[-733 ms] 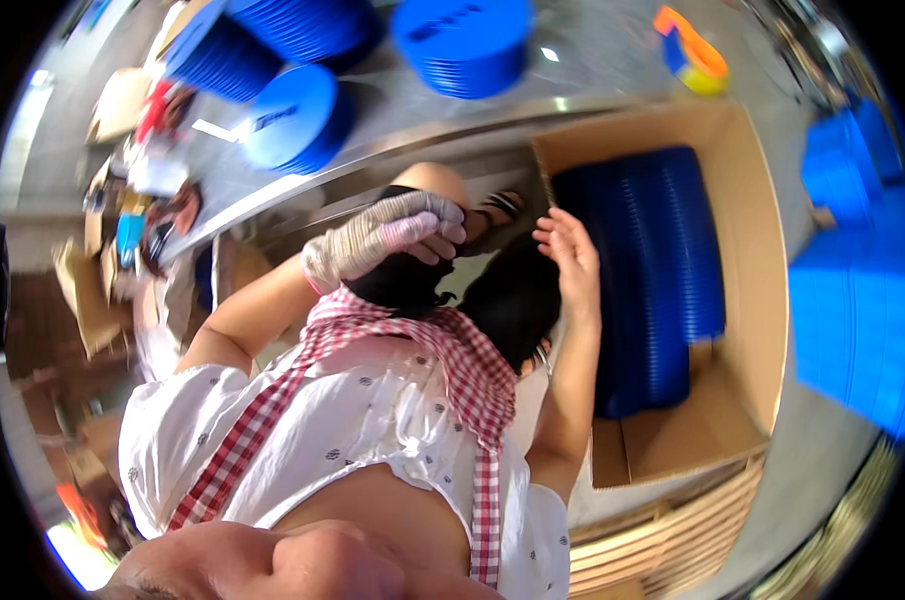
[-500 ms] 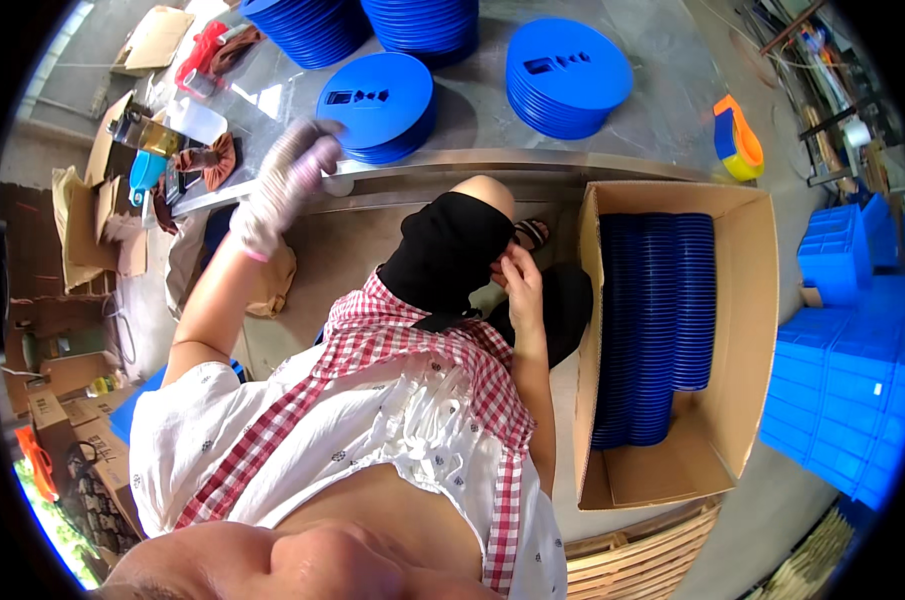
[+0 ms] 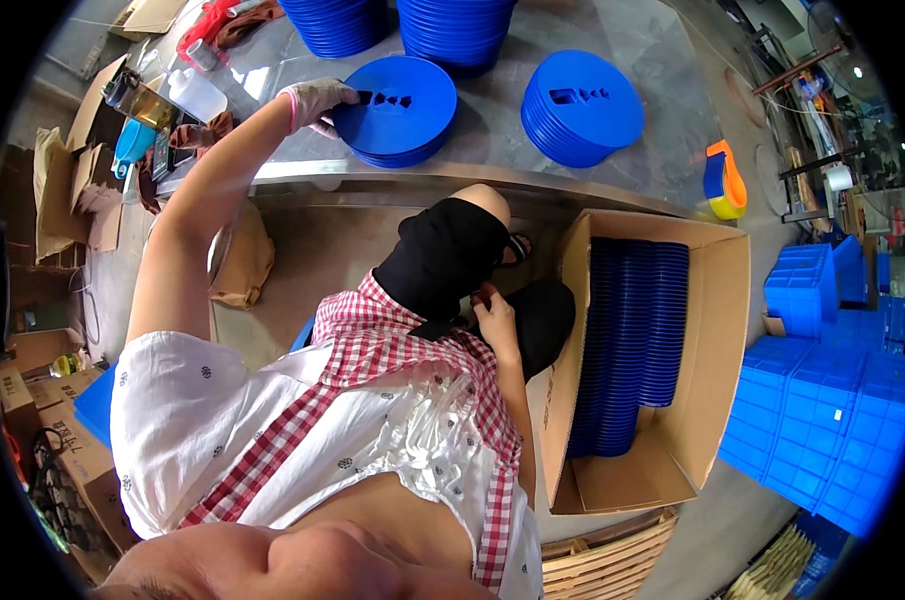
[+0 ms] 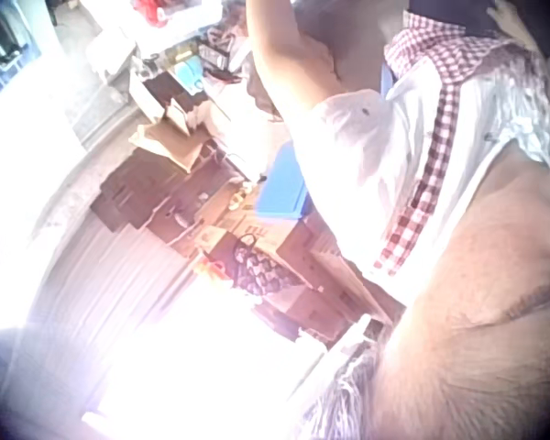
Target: The person stacks blue plastic lids and bases, placing them into a cardboard box. They arrange the items in rows, then close the box flaps and secure the package with a tape dispenser.
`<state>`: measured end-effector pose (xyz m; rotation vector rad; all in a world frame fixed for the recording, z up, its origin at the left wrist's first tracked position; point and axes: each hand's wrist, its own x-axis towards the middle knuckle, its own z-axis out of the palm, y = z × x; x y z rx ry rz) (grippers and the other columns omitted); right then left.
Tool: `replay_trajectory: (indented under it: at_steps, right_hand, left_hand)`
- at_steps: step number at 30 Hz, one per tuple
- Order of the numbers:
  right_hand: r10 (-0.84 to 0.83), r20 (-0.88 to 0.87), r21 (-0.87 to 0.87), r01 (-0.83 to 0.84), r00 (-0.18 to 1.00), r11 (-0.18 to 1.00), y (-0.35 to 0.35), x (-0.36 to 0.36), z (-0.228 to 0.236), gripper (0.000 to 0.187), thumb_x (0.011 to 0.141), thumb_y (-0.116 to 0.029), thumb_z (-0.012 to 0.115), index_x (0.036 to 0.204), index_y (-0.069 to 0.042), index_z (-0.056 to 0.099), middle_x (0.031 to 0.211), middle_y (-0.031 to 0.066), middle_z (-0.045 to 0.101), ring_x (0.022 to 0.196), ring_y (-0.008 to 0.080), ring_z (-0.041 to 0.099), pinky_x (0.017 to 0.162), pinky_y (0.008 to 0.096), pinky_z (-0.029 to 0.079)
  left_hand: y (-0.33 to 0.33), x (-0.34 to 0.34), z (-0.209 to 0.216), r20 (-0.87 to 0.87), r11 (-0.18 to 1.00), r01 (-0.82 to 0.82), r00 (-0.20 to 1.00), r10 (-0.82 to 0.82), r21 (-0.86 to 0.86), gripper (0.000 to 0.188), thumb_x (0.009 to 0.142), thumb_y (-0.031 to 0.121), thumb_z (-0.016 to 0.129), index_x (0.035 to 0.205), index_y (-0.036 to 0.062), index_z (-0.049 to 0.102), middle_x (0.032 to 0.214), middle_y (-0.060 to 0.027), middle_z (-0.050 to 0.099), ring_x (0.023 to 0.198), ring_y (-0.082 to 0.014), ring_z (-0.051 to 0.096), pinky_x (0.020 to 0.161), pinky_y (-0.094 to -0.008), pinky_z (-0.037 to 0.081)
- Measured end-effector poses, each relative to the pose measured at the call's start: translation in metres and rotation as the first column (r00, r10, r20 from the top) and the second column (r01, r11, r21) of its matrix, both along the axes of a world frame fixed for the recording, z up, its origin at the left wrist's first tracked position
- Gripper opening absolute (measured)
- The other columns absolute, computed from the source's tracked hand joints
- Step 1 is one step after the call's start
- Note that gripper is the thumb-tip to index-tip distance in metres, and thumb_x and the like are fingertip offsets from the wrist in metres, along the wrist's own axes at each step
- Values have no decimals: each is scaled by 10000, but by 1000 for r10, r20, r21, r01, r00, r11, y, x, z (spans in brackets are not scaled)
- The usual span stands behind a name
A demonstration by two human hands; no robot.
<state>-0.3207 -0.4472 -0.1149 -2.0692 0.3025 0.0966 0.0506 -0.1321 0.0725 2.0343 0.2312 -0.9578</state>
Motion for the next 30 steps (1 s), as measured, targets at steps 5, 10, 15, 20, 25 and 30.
replay_trajectory:
  at_steps: [5, 10, 15, 20, 25, 30]
  right_hand:
    - [19, -48, 1, -19, 999, 1000, 6, 7, 7, 317, 893, -138, 634, 1164, 25, 606, 1041, 221, 688, 1005, 352, 669, 842, 373, 509]
    - [-3, -89, -27, 1, 996, 1000, 5, 5, 4, 349, 883, -210, 622, 1162, -1, 616, 1067, 261, 659, 1045, 403, 638, 856, 426, 514]
    - [15, 110, 18, -17, 994, 1000, 12, 8, -7, 385, 859, -215, 626, 1203, -43, 613, 969, 253, 658, 917, 413, 652, 790, 441, 522]
    - [-5, 119, 41, 0, 993, 999, 4, -7, 7, 399, 881, -218, 608, 1228, -24, 583, 1015, 240, 665, 933, 400, 654, 807, 425, 522]
    - [-34, 77, 54, 30, 996, 998, 1, -16, 20, 408, 897, -225, 598, 1249, -19, 579, 1038, 247, 669, 954, 396, 657, 853, 411, 520]
    - [-92, 113, 31, 89, 989, 996, 0, -19, 3, 387, 890, -208, 601, 1231, -24, 597, 1043, 237, 675, 980, 376, 658, 877, 409, 520]
  left_hand:
    - [-4, 4, -11, -56, 984, -144, 987, 151, 107, 243, 922, 281, 629, 1027, 63, 639, 830, -52, 668, 645, -175, 654, 607, -342, 618]
    - [13, 21, -23, 373, 851, 324, 793, -482, 413, 402, 938, 417, 582, 921, 34, 705, 735, -64, 664, 576, -166, 588, 527, -319, 509]
    - [84, 104, -108, 282, 926, 278, 895, -347, 257, 260, 960, 287, 561, 1084, 83, 663, 846, -41, 675, 656, -155, 629, 551, -339, 513]
    - [52, 125, -131, 94, 973, 146, 982, -165, 181, 180, 930, 209, 501, 1021, 142, 641, 852, -57, 717, 632, -191, 689, 547, -393, 580]
    - [27, 116, -97, 98, 956, 152, 979, -182, 252, 285, 922, 186, 469, 1117, 73, 644, 978, -129, 710, 830, -252, 698, 737, -415, 570]
    - [49, 119, -71, 189, 229, 452, 133, -973, 862, 273, 889, 188, 508, 1037, 44, 687, 1042, -229, 670, 1004, -368, 648, 822, -425, 504]
